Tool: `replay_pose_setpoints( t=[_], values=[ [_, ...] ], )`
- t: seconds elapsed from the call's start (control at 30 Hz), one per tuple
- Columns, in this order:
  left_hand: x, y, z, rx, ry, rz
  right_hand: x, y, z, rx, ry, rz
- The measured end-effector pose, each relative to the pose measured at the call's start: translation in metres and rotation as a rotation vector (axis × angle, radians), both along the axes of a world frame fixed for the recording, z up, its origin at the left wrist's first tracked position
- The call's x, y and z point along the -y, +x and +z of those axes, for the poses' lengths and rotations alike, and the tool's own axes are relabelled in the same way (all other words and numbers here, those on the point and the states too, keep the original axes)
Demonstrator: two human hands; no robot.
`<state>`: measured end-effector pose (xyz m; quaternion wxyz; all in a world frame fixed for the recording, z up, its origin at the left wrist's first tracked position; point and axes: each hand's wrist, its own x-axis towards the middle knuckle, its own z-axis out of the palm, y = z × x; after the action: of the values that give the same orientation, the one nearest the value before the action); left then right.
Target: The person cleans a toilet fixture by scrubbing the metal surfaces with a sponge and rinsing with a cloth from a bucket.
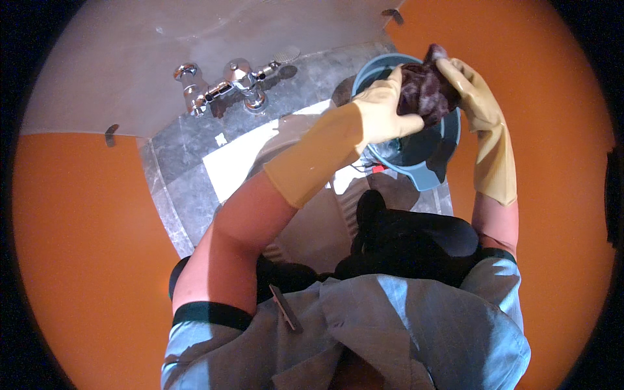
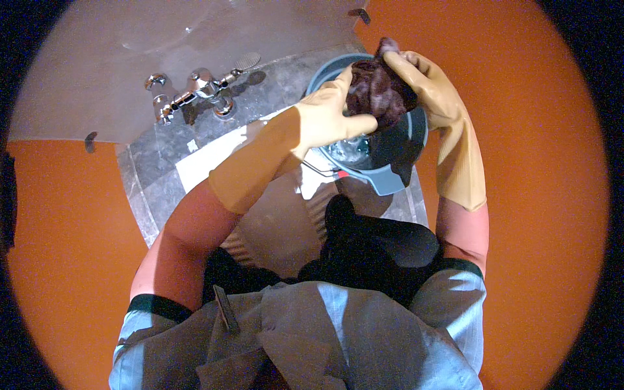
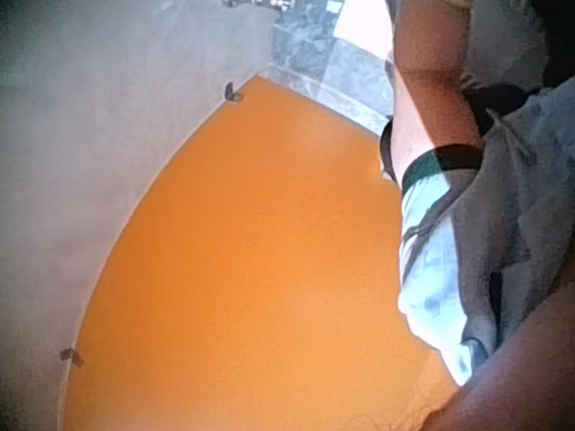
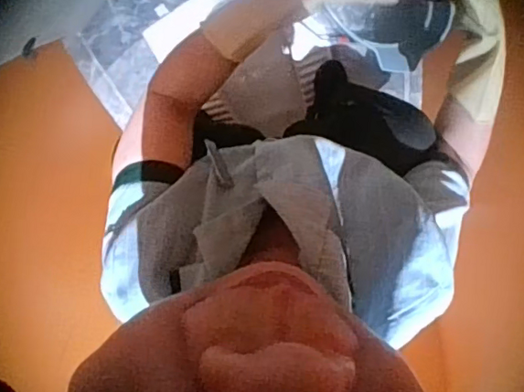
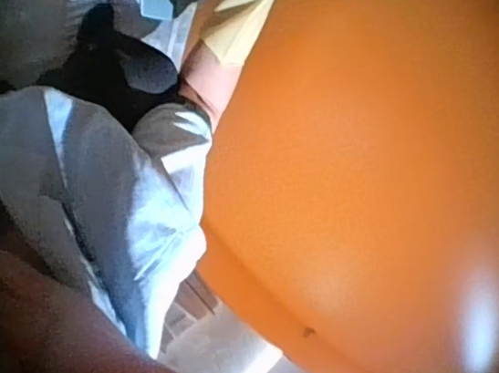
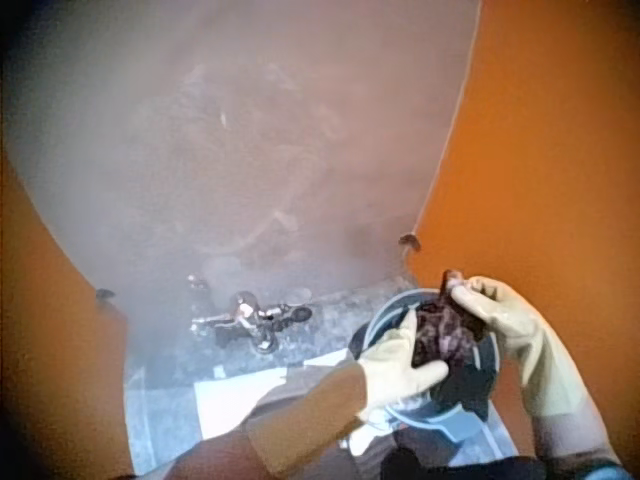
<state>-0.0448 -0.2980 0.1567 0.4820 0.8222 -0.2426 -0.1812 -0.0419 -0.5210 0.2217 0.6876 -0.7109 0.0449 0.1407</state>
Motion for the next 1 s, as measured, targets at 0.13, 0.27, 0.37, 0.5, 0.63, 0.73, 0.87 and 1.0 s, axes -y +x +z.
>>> replay_pose_setpoints(
  t=[0.13,0.27,0.37,0.5,0.63,0.73,0.87,1.0],
  values=[
    [0.004,0.004,-0.029,0.185,0.123,0.065,0.005,0.007,-0.036,-0.106,-0.218,-0.003],
    [0.0,0.009,-0.048,0.056,-0.266,0.225,-0.006,0.02,-0.082,-0.088,-0.602,0.142],
    [-0.005,0.011,-0.047,-0.126,-0.341,0.29,-0.029,0.021,-0.118,-0.155,-0.935,0.442],
    [-0.011,0.011,-0.04,-0.23,-0.389,0.313,-0.056,0.004,-0.156,-0.369,-1.154,0.899],
    [-0.013,0.012,-0.039,-0.286,-0.403,0.272,-0.053,-0.001,-0.159,-0.338,-1.235,1.032],
    [-0.012,0.015,-0.039,-0.276,-0.331,0.217,-0.03,0.015,-0.127,-0.325,-0.85,0.772],
    [-0.01,0.018,-0.029,-0.226,-0.269,0.098,0.002,0.032,-0.048,-0.049,-0.283,0.457],
    [0.002,0.016,-0.017,0.08,0.099,-0.018,0.013,0.016,0.034,0.198,-0.181,0.368]
  ],
)
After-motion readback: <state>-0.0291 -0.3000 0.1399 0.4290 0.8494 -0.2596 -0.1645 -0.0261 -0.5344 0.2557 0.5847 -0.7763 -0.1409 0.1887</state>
